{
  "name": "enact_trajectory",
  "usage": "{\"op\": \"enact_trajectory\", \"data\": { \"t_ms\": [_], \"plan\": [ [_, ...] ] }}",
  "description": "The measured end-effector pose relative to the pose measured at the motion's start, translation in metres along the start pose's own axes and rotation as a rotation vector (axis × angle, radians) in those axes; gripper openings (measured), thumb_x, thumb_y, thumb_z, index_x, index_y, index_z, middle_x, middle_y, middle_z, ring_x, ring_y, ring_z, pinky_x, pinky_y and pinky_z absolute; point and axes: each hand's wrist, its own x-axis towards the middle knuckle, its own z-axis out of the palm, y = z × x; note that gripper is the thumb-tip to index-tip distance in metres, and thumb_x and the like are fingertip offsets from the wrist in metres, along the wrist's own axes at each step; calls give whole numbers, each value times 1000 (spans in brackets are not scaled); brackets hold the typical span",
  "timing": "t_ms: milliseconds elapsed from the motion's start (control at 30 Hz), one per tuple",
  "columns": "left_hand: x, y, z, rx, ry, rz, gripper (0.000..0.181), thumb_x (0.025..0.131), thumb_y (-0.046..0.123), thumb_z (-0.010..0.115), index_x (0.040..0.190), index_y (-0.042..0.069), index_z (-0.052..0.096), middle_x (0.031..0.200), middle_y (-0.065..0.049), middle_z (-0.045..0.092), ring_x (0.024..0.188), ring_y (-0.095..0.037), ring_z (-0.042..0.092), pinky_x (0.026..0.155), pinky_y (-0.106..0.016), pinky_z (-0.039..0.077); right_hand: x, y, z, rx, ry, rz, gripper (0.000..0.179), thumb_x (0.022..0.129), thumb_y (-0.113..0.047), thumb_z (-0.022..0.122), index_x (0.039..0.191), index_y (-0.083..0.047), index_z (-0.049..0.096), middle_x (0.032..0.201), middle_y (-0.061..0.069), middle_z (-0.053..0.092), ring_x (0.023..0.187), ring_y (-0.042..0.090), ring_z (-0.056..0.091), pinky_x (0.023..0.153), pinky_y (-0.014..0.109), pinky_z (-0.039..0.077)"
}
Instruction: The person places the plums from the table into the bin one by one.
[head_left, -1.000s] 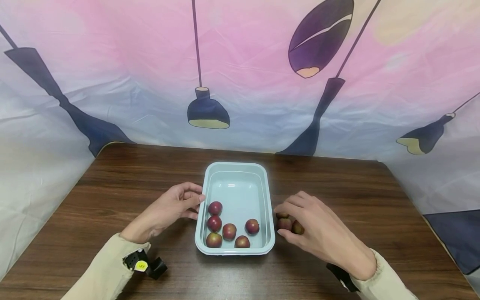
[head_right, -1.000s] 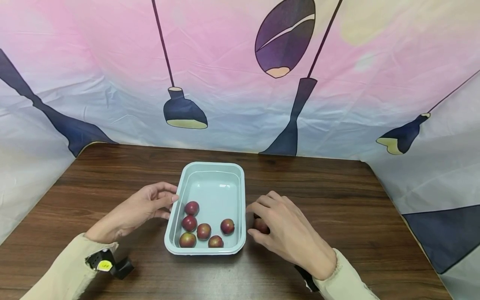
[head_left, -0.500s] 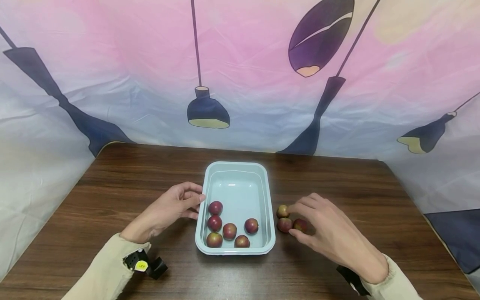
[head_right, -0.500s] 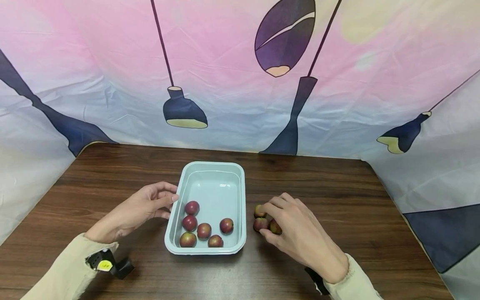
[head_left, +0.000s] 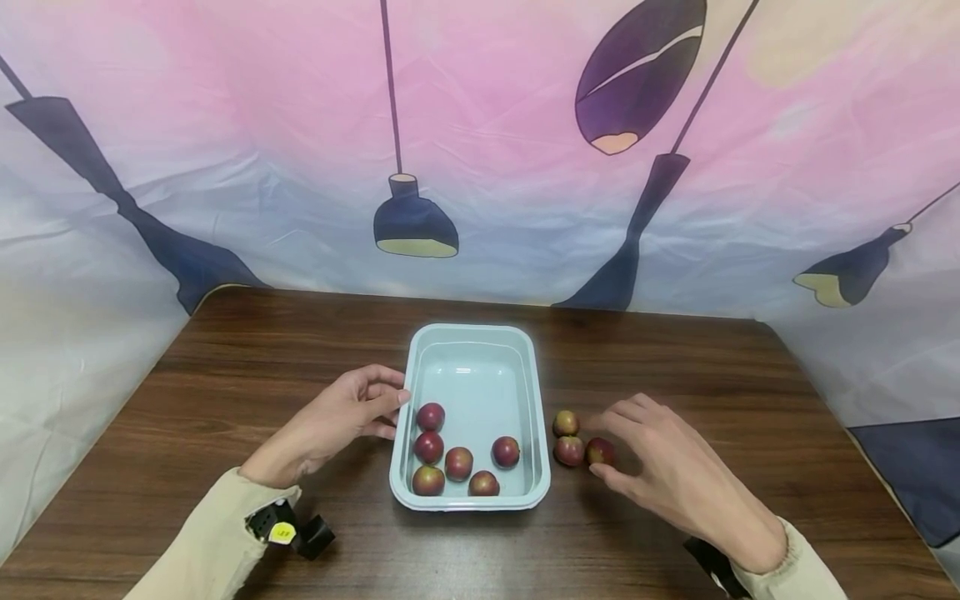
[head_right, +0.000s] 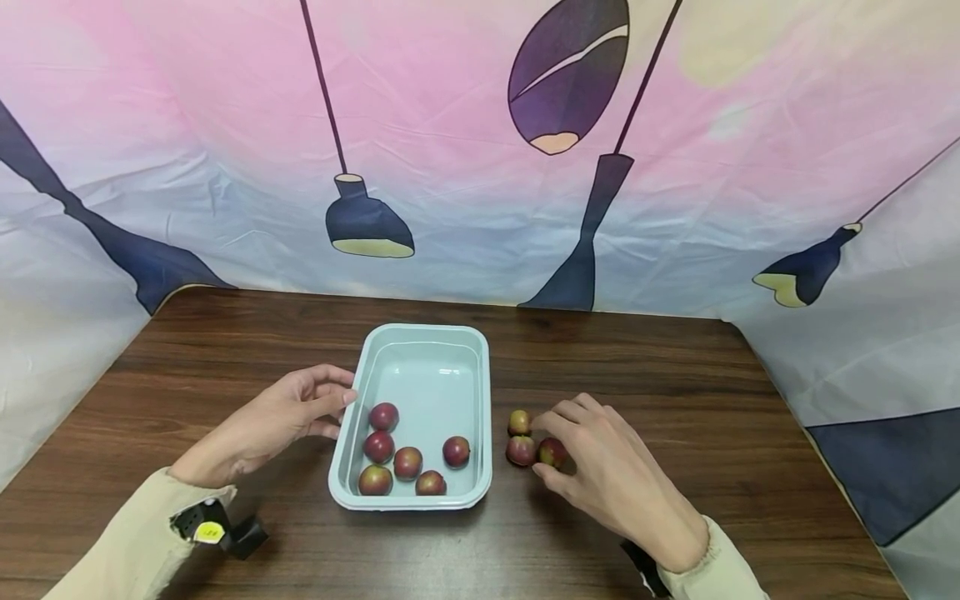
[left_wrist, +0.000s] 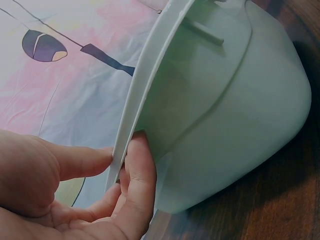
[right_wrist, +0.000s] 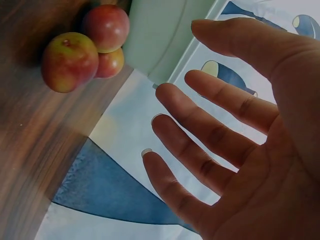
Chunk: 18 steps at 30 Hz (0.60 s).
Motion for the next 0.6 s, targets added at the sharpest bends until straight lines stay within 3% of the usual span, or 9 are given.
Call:
{"op": "enact_trajectory", "data": {
  "t_ms": [600],
  "plan": [
    [-1,1,0,8,2,-1,44,106,20,55,140,-7,43,119,-23,65,98,-18,68,85,-31,65,-8,13,14,-30,-11,19,36,76,-31,89,106,-20,73,101,-8,71,93,7,59,77,31,58]
  ]
}}
